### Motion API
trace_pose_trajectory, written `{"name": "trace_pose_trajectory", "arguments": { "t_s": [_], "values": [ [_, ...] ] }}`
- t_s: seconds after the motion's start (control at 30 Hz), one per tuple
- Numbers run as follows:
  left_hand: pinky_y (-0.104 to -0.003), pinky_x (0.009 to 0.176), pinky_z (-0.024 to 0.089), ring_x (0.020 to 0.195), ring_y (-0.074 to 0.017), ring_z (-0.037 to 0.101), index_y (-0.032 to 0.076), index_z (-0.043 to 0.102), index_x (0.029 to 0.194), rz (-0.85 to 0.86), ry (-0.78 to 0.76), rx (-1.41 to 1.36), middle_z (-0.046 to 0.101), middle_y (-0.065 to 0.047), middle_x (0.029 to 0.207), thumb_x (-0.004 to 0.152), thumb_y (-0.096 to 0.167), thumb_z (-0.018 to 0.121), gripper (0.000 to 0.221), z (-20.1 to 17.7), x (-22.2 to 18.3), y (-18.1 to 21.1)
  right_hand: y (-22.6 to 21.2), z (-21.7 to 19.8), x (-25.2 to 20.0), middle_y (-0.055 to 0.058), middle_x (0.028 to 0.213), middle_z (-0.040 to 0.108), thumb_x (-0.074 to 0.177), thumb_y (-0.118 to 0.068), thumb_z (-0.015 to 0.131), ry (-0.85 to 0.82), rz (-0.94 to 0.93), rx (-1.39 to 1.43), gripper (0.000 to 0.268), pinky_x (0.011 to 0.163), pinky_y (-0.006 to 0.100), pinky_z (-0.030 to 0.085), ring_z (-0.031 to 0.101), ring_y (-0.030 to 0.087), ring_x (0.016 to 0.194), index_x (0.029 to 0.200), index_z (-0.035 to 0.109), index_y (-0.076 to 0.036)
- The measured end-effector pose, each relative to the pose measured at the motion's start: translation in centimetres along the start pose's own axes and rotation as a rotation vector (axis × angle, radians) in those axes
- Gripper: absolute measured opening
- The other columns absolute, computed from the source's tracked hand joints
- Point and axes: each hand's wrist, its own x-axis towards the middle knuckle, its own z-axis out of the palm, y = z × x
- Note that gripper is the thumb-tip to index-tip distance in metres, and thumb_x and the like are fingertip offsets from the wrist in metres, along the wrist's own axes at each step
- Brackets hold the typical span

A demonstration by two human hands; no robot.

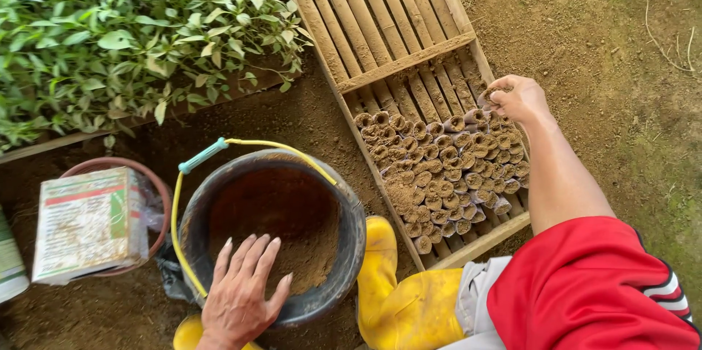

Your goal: Filling small plastic bags with soil to create seedling pots and arranging them in a tray.

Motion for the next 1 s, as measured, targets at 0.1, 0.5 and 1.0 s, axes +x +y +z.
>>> {"name": "trace_pose_trajectory", "arguments": {
  "t_s": [0.1, 0.5, 1.0],
  "values": [
    [-0.049, 0.123, 0.032, 0.134, -0.023, 0.054, 0.011, 0.057, 0.139, -0.024, -0.047, -0.012, 0.061, -0.007, 0.137, 0.079, 0.044, 0.068, 0.07, 0.6, 0.1, -0.2, 0.0, -0.2, 1.2, 0.007, 0.093, 0.072, 0.098, -0.005, 0.066, 0.023, 0.061, -0.051, 0.023, 0.058, 0.024, 0.045, 0.058, 0.009, 0.072, 0.116, 0.072, -0.018],
    [-0.053, 0.121, 0.034, 0.136, -0.0233, 0.055, 0.016, 0.059, 0.137, -0.113, -0.188, -0.034, 0.063, -0.006, 0.138, 0.075, 0.047, 0.07, 0.07, 2.5, -0.7, -0.8, 0.8, 2.4, 6.3, 0.014, 0.132, 0.068, 0.101, -0.009, 0.061, -0.094, 0.006, -0.474, 0.033, 0.064, 0.036, 0.055, 0.059, 0.018, 0.062, 0.129, 0.07, -0.023],
    [-0.05, 0.124, 0.031, 0.135, -0.0225, 0.054, 0.015, 0.056, 0.14, -0.134, -0.23, -0.025, 0.06, -0.007, 0.14, 0.076, 0.045, 0.071, 0.072, 1.2, 0.6, -0.2, 6.7, 2.8, 10.2, 0.005, 0.101, 0.065, 0.109, -0.043, 0.047, -0.066, -0.259, -1.177, 0.033, 0.071, 0.029, 0.06, 0.062, 0.017, 0.084, 0.139, 0.058, -0.052]
  ]
}}
